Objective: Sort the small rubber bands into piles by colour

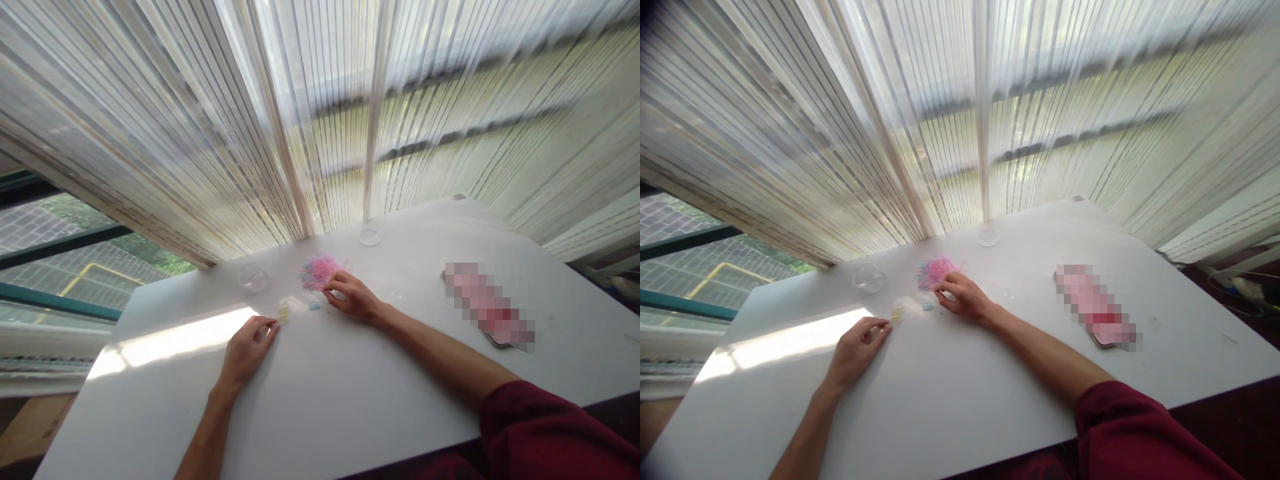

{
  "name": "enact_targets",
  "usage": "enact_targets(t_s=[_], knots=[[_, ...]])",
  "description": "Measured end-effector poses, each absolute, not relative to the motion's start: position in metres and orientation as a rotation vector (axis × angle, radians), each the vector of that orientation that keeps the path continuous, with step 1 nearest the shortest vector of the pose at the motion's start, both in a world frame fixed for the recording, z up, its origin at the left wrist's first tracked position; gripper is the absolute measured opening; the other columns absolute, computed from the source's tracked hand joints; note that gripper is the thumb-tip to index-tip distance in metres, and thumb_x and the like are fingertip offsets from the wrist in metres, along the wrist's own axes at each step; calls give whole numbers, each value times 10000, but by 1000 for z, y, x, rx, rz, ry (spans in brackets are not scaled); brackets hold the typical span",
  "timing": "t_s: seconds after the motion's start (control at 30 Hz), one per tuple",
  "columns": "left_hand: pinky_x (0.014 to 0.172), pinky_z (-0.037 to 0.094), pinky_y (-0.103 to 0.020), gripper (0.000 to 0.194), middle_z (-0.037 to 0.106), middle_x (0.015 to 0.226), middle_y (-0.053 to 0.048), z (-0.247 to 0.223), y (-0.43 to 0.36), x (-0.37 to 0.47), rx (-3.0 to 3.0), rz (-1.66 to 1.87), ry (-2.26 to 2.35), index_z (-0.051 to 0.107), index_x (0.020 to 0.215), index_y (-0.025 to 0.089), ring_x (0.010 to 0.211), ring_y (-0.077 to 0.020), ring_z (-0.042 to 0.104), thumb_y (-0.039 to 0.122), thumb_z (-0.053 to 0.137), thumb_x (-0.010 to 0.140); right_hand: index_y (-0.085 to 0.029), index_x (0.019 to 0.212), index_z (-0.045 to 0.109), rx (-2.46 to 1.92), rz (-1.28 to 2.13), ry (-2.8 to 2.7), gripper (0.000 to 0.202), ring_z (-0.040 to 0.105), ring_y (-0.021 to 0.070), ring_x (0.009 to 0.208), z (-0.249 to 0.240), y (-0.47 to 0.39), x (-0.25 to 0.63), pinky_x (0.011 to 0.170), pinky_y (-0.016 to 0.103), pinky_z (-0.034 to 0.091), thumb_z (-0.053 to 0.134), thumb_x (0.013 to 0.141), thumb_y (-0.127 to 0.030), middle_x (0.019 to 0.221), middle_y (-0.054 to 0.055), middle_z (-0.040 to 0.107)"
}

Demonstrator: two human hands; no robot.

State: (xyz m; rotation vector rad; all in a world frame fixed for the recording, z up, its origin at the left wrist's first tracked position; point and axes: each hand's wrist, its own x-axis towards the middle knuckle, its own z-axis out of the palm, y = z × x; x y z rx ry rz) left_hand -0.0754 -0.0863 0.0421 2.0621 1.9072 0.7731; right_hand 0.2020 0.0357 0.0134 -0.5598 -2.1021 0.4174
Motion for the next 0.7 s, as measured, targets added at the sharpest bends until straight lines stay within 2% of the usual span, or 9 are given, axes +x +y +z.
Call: enact_targets(t_s=[0.7], knots=[[606,490,-247,236,691,883,-18,41,-83,-74,2089,768,1859,708,893,226,589,-117,525,431,590,899,-210,911,656,-613,470,-2034,89,600,171,826,11,39,203,775,303,530,593,886,-152,869,50,626]])
